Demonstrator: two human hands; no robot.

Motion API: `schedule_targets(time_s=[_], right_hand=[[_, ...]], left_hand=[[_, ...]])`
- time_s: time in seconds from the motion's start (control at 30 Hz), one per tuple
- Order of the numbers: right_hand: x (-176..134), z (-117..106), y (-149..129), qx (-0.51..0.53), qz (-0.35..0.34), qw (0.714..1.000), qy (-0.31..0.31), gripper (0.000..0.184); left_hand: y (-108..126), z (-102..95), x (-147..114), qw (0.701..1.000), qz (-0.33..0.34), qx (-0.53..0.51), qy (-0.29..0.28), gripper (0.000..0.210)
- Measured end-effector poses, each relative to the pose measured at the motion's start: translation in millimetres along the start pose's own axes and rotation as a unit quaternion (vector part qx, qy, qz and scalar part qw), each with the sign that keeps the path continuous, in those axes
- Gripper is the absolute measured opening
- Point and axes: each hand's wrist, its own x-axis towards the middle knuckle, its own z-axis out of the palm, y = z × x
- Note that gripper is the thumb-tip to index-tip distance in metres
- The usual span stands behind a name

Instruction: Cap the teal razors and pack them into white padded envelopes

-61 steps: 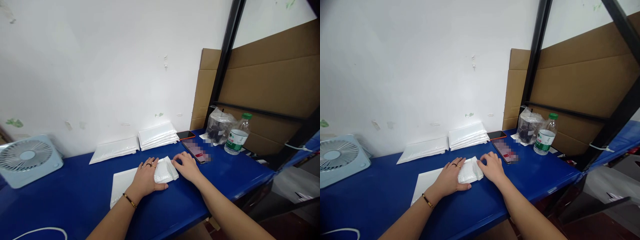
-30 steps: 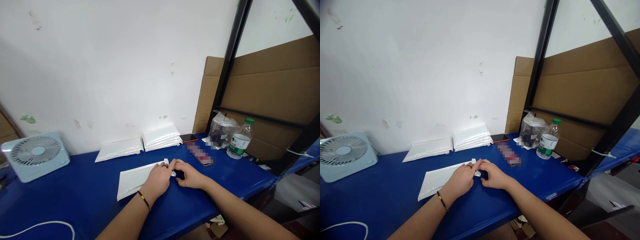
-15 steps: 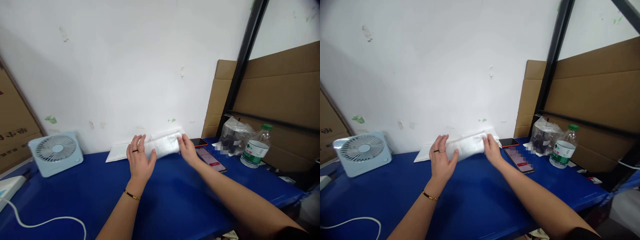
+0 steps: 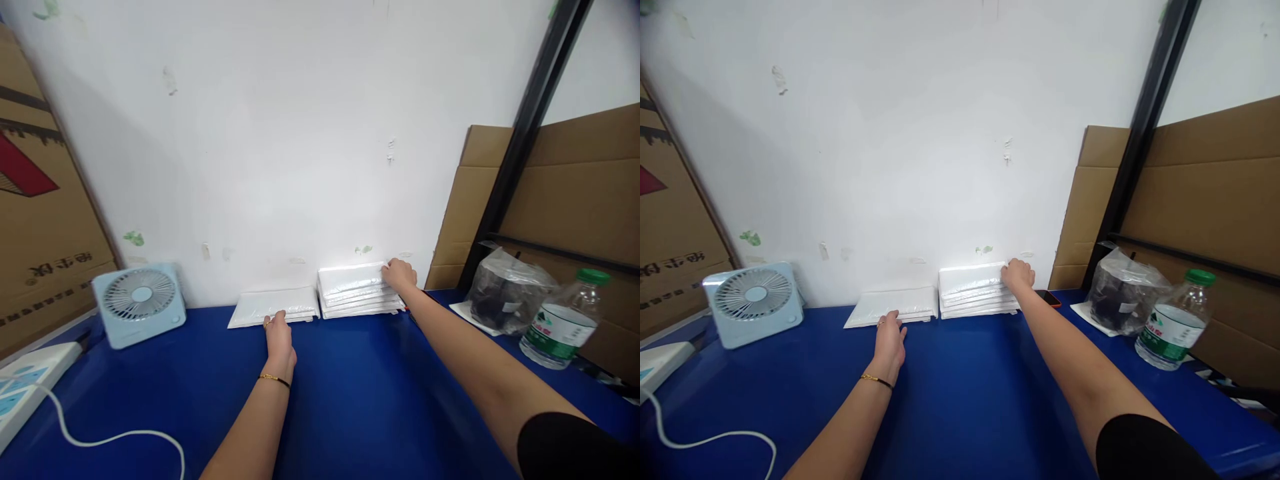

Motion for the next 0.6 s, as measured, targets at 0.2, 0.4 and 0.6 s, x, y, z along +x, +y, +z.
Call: schedule_targets(time_s=[0.2,0.4,0.6], right_hand=[[-26,-9,-31,-0.031,-0.127,0.984,0.122,0.040],[-113,36,-84,-0.072,-0.577,0.811,-0.061,0.058],[-139,73,-118,-0.155,-0.534,0.829,-0.065,0.025]], left_hand=[[3,-2.5,2,0.997,-0.037,-0.055,0.035,0.036],[6,-5.1,5,0.992,-0.051,-0.111,0.042,0.019],[15,-11.8,11,0.984,-0.055,-0.162,0.040,0.017]])
